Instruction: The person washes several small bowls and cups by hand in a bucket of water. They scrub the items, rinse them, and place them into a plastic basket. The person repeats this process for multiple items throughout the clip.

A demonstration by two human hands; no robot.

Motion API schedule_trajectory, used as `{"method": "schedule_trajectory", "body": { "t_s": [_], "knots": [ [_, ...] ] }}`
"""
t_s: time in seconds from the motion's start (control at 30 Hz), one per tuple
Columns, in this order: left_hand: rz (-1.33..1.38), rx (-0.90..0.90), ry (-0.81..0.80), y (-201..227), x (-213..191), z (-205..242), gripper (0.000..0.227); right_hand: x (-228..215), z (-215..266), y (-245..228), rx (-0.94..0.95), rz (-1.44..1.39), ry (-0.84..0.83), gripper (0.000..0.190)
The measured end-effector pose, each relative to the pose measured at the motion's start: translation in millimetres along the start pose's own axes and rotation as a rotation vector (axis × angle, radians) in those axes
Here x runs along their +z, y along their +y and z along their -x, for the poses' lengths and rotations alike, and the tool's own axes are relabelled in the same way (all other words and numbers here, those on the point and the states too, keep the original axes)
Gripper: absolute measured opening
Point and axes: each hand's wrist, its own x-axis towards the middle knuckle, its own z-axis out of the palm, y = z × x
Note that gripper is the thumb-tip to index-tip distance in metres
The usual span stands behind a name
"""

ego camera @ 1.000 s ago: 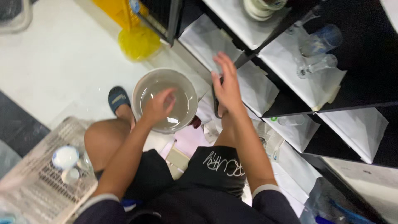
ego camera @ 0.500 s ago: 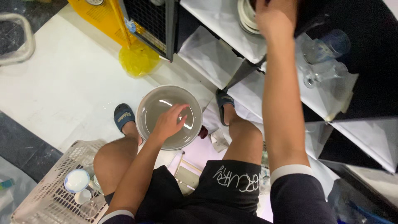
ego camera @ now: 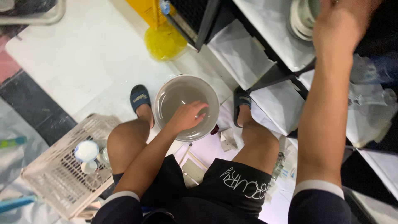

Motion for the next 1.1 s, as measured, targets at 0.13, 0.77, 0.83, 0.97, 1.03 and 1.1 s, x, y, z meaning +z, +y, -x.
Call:
{"method": "schedule_trajectory", "body": {
  "t_s": [0.13,0.77,0.83,0.97,1.03,1.1],
  "knots": [
    [0.036,-0.141,-0.206,-13,2,0,0.034,-68,20,-51,0.093,-0.264,-0.153,0.063],
    [-0.339,-0.537,-0.204,-83,29,23,0.027,140,300,-301,1.432,-2.138,-1.217,0.054],
    [-0.369,-0.577,-0.287,-81,36,23,0.021,166,318,-305,1.568,-2.075,-1.237,0.057],
    [-0.459,-0.589,-0.431,-85,53,20,0.017,218,358,-320,1.842,-1.698,-1.307,0.051],
    [-0.432,-0.572,-0.443,-85,68,20,0.018,239,385,-330,1.703,-1.65,-1.42,0.047],
    [-0.358,-0.623,-0.504,-82,80,21,0.017,249,409,-325,1.633,-1.601,-1.488,0.044]
  ]
}}
